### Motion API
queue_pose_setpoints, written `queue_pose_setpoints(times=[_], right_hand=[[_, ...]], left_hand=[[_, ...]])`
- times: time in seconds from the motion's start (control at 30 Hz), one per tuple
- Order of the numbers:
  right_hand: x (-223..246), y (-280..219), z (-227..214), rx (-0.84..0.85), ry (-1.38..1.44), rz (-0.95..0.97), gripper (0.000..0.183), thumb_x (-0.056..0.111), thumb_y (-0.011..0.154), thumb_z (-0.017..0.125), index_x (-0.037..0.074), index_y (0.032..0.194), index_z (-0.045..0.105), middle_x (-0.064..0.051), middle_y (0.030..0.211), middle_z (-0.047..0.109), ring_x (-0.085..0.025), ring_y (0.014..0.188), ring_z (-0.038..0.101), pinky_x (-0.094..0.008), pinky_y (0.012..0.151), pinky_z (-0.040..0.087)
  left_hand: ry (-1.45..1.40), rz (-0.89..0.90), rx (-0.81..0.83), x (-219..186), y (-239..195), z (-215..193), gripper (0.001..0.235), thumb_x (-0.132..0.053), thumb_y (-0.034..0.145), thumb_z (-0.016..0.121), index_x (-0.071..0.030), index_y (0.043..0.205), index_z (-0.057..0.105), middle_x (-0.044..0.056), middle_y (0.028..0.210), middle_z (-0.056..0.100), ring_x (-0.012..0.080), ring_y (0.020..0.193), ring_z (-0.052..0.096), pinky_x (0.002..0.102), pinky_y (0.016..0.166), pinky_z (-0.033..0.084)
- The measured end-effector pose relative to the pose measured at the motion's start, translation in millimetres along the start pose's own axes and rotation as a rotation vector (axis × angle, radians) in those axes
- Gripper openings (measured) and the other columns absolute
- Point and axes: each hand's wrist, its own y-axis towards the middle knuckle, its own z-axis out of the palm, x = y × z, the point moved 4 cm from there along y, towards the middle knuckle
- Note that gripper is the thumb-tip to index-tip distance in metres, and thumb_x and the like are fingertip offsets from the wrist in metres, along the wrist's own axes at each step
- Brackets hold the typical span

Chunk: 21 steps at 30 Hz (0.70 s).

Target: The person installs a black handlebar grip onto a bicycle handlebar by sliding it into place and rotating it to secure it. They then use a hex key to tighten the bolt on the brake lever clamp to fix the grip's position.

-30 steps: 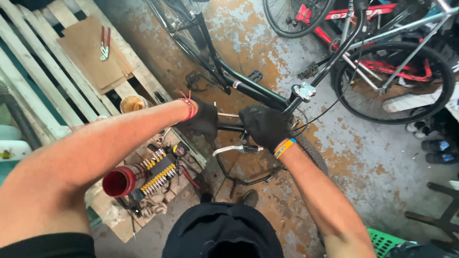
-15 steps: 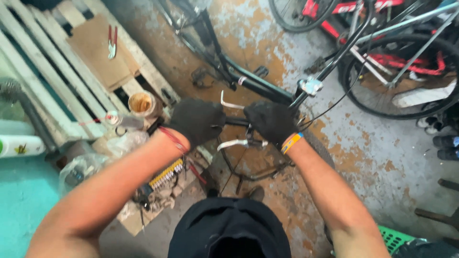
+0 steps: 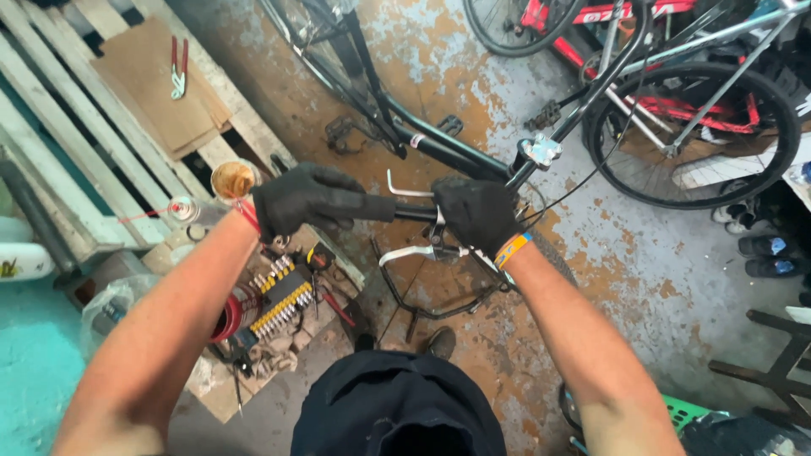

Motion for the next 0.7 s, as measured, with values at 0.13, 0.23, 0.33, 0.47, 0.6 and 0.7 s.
queue_pose_setpoints(times=[0.13, 0.23, 0.33, 0.47, 0.6, 0.7], right_hand=[[-4.6, 2.6, 4.4, -0.072, 0.013, -0.006, 0.049, 0.045, 0.107, 0.048, 0.014, 0.074, 0.068, -0.007, 0.072, 0.072, -0.027, 0.077, 0.074, -0.031, 0.076, 0.059], [-6.1, -1.0, 3.0, -0.114, 0.033, 0.005, 0.050, 0.043, 0.107, 0.049, 0.012, 0.072, 0.067, -0.009, 0.069, 0.071, -0.030, 0.073, 0.073, -0.033, 0.072, 0.059], [-4.3, 1.7, 2.4, -0.120, -0.010, -0.032, 0.050, 0.044, 0.105, 0.052, 0.011, 0.071, 0.067, -0.012, 0.070, 0.070, -0.033, 0.074, 0.073, -0.038, 0.071, 0.059], [-8.7, 0.9, 9.8, -0.084, 0.050, -0.043, 0.048, 0.041, 0.107, 0.050, 0.011, 0.074, 0.069, -0.011, 0.073, 0.072, -0.032, 0.073, 0.072, -0.035, 0.070, 0.058], [6.3, 4.9, -6.5, -0.068, 0.117, -0.063, 0.041, 0.038, 0.106, 0.053, 0.010, 0.083, 0.074, -0.013, 0.080, 0.074, -0.035, 0.080, 0.074, -0.040, 0.072, 0.058], [-9.8, -1.4, -12.3, -0.082, 0.167, -0.013, 0.038, 0.037, 0.105, 0.055, 0.011, 0.083, 0.071, -0.011, 0.083, 0.074, -0.034, 0.086, 0.074, -0.038, 0.076, 0.059]], left_hand=[[-0.078, 0.158, -0.030, 16.3, 14.9, -3.2, 0.045, -0.001, 0.076, 0.088, 0.005, 0.118, 0.073, 0.029, 0.097, 0.077, 0.0386, 0.076, 0.078, 0.041, 0.064, 0.068], [-0.102, 0.198, 0.032, 14.0, 14.7, -0.9, 0.044, 0.004, 0.081, 0.084, 0.011, 0.121, 0.067, 0.031, 0.111, 0.074, 0.0421, 0.092, 0.076, 0.045, 0.072, 0.070], [0.375, 0.526, 0.093, -28.7, -1.4, 6.2, 0.044, 0.000, 0.076, 0.088, 0.005, 0.117, 0.073, 0.028, 0.106, 0.077, 0.0438, 0.100, 0.074, 0.048, 0.076, 0.068], [0.774, 0.378, 0.189, -50.5, -10.4, 7.4, 0.047, -0.010, 0.074, 0.082, -0.003, 0.120, 0.075, 0.024, 0.103, 0.079, 0.0433, 0.100, 0.075, 0.048, 0.088, 0.064], [1.222, 0.226, 0.366, -55.0, 19.2, 14.7, 0.043, -0.045, 0.072, 0.089, -0.019, 0.106, 0.082, 0.008, 0.087, 0.082, 0.0300, 0.084, 0.080, 0.036, 0.077, 0.065], [0.943, -0.221, 0.427, -17.3, 46.8, 17.8, 0.034, -0.042, 0.073, 0.093, -0.012, 0.087, 0.084, 0.017, 0.068, 0.077, 0.0312, 0.054, 0.074, 0.036, 0.047, 0.060]])
